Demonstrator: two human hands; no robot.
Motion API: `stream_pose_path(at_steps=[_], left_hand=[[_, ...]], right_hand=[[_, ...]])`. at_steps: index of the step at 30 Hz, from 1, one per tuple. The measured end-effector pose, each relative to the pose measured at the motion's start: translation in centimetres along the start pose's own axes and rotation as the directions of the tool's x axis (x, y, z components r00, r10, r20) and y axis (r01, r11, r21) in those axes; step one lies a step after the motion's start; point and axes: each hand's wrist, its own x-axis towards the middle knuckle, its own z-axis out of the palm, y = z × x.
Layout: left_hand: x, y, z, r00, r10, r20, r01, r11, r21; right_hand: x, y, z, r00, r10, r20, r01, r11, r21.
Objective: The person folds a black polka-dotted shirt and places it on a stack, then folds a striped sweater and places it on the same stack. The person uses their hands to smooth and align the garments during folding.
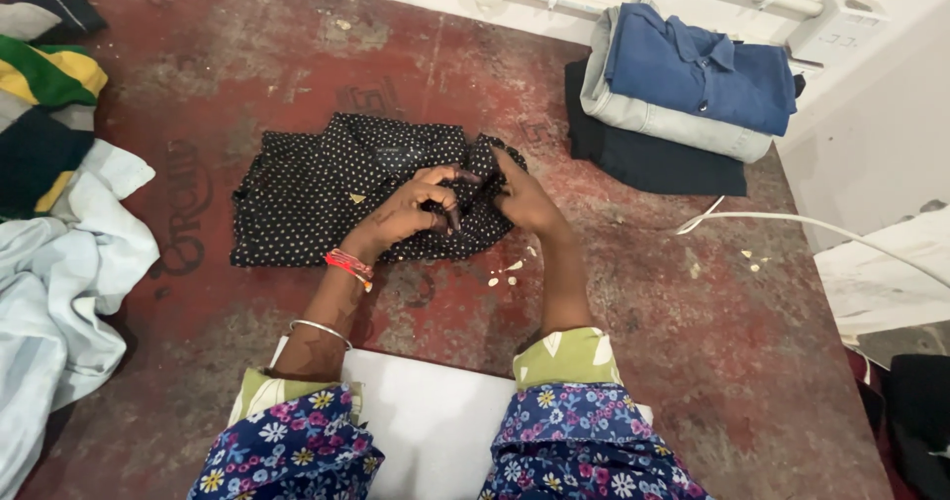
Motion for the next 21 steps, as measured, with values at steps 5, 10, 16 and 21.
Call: stream_pose_path(at_steps=[5, 10, 16, 21], left_hand=[[-0.1, -0.3, 0.0, 0.989, -0.141, 0.034, 0.143, 0.904, -0.403], [-0.1, -0.5, 0.1, 0.993, -0.121, 0.018, 0.122, 0.974, -0.189], [-0.1, 0.2, -0.1, 0.999, -0.047, 0.019, 0.047, 0.999, 0.015], [-0.1, 1.8, -0.3, 1.000, 0.007, -0.004, -0.007, 1.000, -0.023]], right_hand=[[0.1, -1.1, 0.1, 0.966, 0.256, -0.012, -0.256, 0.957, -0.136], [-0.4, -0.6, 0.2, 0.976, 0.196, -0.098, -0.198, 0.980, -0.004], [-0.4, -1.2, 0.1, 0.972, 0.125, -0.200, -0.137, 0.989, -0.046], [0.2, -3.1, 1.0, 1.000, 0.000, -0.006, 0.000, 1.000, -0.030]])
